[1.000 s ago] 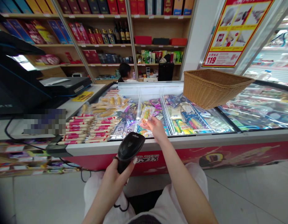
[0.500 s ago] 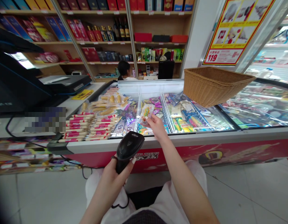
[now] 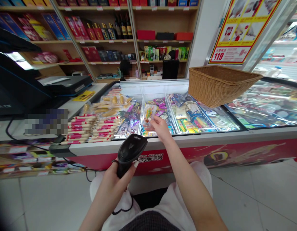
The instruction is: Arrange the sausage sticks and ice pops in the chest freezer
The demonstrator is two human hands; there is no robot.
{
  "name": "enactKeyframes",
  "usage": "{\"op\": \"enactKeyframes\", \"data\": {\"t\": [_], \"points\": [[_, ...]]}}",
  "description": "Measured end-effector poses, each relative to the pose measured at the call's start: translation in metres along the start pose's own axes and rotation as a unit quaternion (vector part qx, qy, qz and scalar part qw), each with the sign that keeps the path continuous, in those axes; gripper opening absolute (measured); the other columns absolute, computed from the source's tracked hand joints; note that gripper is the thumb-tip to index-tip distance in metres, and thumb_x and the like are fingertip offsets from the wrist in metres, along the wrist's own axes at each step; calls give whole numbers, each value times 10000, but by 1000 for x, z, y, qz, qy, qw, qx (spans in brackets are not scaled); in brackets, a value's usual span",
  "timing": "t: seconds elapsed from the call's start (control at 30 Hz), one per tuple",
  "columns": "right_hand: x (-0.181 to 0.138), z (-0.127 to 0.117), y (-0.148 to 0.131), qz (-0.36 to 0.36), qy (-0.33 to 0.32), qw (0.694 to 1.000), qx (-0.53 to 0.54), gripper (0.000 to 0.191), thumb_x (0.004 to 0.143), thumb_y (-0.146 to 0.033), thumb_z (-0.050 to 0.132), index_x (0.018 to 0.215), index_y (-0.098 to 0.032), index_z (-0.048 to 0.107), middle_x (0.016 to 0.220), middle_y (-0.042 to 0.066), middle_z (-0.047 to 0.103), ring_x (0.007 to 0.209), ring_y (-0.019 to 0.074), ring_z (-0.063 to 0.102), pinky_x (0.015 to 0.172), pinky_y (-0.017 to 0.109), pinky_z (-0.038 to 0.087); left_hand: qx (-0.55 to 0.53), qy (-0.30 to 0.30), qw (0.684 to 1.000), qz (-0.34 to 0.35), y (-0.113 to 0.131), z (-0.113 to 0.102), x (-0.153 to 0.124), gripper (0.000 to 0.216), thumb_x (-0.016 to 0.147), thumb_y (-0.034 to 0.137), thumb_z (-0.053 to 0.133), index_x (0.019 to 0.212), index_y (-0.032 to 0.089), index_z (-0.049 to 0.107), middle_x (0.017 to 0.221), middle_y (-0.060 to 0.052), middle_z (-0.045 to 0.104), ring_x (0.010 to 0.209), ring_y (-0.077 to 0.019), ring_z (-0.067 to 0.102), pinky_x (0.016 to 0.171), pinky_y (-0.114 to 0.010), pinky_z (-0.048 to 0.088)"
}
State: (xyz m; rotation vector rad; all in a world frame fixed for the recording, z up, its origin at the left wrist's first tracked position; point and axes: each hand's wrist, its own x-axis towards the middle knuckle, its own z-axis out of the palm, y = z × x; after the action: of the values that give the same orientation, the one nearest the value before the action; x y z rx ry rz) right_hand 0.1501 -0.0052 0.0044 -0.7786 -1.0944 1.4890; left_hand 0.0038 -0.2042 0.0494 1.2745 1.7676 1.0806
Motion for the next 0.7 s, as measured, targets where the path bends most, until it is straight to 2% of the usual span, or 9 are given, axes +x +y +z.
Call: {"op": "enactKeyframes", "data": {"t": [0.27,0.7], "points": [[-1,0,-1,5,4,1000,-2,391,728,-465,839,1019,-234,716,1028,38,766,845,266,779,772,403,654,8,7,1000,-3,0,1,1,373,823,504,659,986,169,686,593,-7,637,598,-238,640,596,-288,470],[0,0,0,-1,3,1000,-4,368,731,-461,829,1005,-239,722,991,27,766,815,259,778,748,397,652,14,1,999,33,0,2,6,329,845,453,644,1003,165,663,712,-31,678,774,-261,678,750,-309,501]]}}
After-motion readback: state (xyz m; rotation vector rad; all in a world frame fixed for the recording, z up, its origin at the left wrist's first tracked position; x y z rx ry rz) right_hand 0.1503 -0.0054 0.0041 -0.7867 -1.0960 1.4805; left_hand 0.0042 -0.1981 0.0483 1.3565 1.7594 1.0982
